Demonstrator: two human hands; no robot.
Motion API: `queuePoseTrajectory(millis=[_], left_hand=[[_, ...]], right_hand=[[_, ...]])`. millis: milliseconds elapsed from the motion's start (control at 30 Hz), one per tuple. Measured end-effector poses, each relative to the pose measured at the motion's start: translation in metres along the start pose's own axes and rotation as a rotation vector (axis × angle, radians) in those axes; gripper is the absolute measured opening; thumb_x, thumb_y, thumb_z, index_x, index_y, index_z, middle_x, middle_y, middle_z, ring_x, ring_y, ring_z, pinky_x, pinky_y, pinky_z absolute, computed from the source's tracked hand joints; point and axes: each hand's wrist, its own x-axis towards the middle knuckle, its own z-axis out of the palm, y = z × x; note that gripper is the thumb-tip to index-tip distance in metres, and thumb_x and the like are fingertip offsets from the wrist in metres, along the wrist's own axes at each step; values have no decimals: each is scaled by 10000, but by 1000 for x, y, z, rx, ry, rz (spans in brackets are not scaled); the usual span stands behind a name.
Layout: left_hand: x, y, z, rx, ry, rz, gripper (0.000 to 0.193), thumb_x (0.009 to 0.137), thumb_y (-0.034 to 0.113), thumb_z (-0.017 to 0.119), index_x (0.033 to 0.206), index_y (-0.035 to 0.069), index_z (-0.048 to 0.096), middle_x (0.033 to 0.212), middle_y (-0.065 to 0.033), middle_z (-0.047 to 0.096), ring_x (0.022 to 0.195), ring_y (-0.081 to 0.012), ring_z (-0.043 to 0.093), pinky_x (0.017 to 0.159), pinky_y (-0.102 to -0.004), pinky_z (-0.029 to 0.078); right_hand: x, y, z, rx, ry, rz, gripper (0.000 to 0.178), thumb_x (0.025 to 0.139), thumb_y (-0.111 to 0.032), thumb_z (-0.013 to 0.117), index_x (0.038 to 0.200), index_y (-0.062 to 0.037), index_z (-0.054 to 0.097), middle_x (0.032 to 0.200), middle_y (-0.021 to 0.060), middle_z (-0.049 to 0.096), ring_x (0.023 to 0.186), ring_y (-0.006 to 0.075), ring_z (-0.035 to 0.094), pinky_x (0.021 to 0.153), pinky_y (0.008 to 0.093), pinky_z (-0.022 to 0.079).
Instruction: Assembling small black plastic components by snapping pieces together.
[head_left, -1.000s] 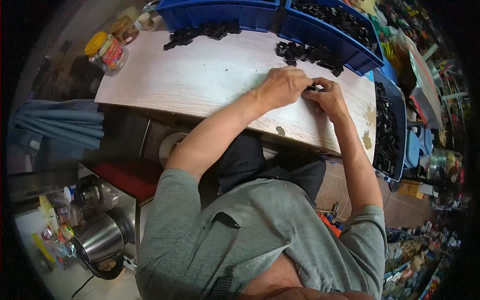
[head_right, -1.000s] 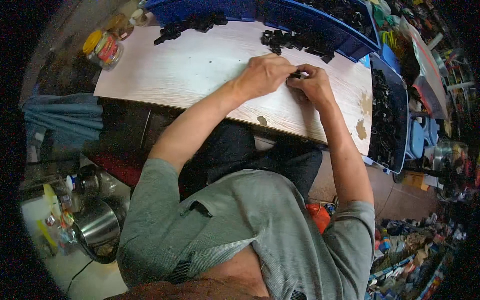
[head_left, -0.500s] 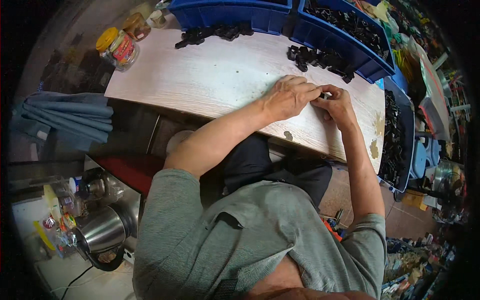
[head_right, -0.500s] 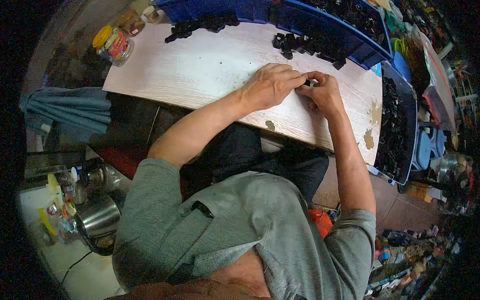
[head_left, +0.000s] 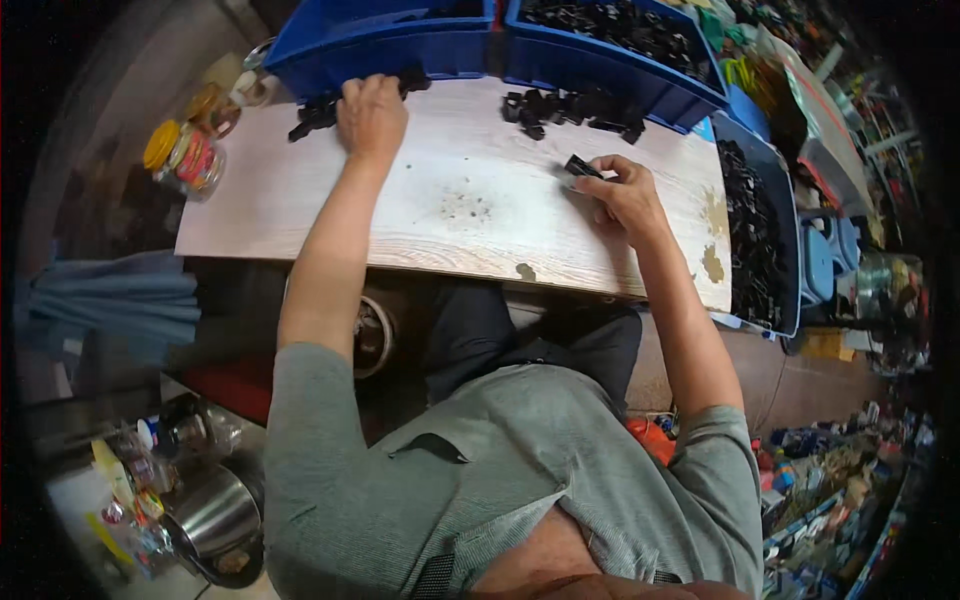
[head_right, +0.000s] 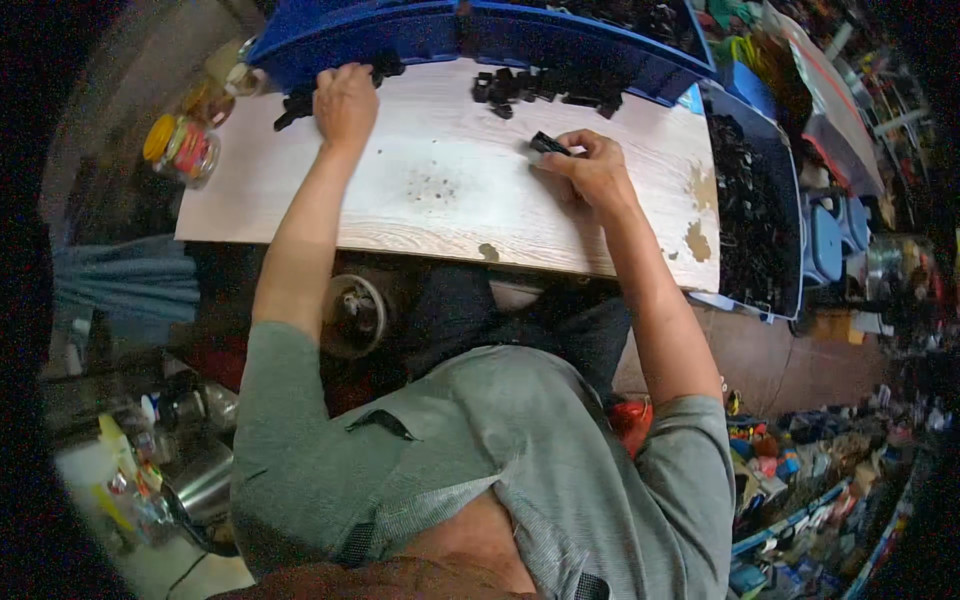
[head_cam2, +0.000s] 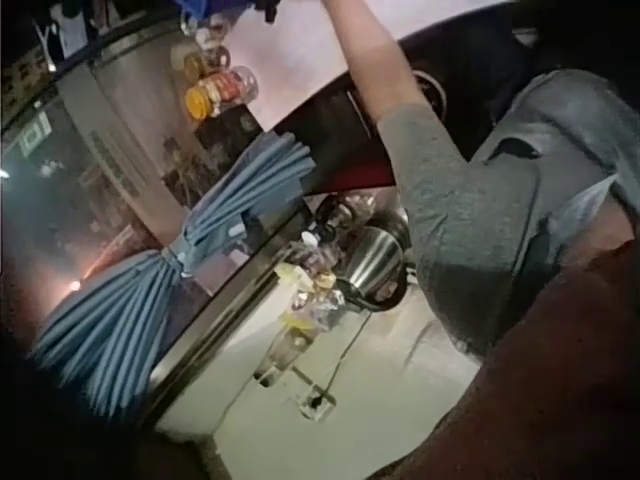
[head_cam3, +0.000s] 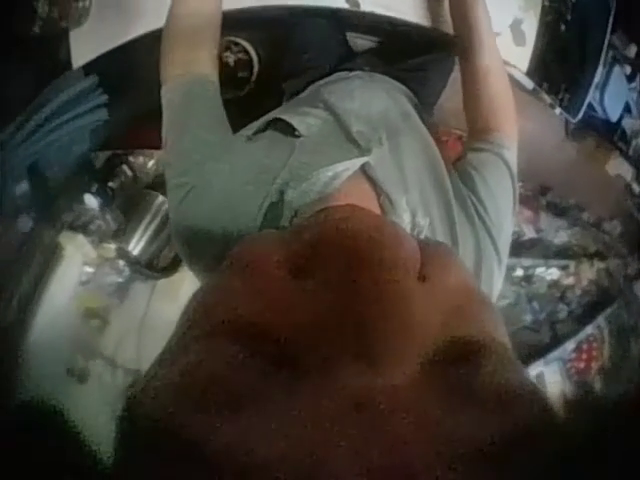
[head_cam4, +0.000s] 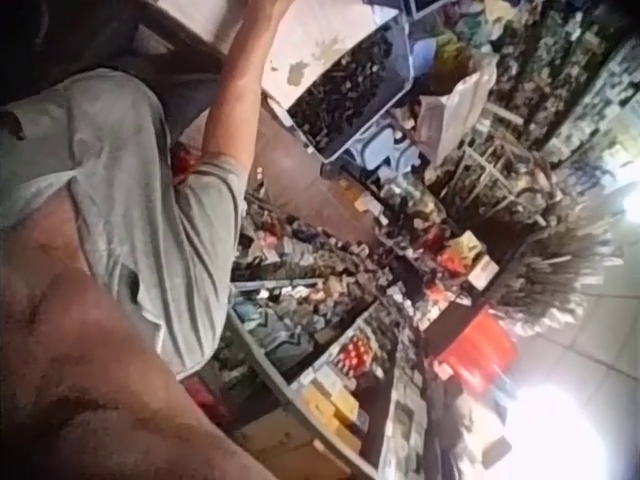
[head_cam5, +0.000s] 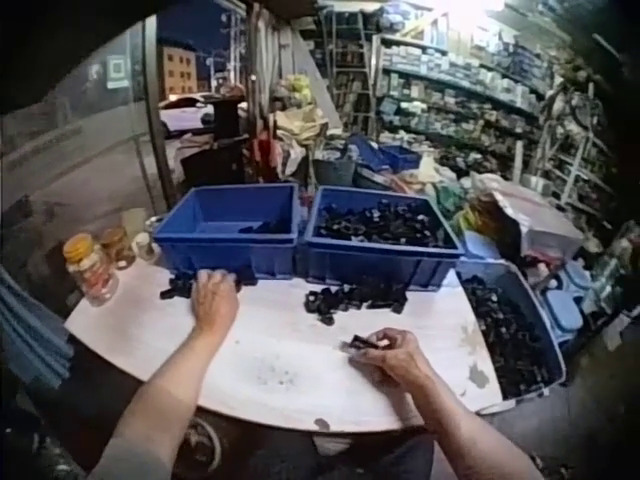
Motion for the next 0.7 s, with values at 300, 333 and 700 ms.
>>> queuePoseTrajectory(millis=[300,333,700], left_hand=[[-18,12,-19,-162,-22,134,233,939,125,612,1124,140,752,1087,-50,748,1019,-292,651,861,-410,537],[-18,9,-20,-174,-64,100,228,942,124,615,1124,139,752,1082,-65,748,1009,-297,656,861,-405,539],[-32,60,-62,-502,-118,108,209,918,118,630,1096,72,730,1040,-102,743,968,-317,661,848,-414,546]], right_hand=[[40,37,-105,224,311,-30,257,838,-192,788,1032,-56,689,610,15,505,504,186,597,469,353,554],[37,27,-110,296,408,-10,273,834,-195,794,1045,-54,691,611,13,502,512,194,608,473,362,559],[44,-8,-82,209,382,143,356,805,-273,857,1001,-11,717,593,6,426,480,168,467,482,368,545]])
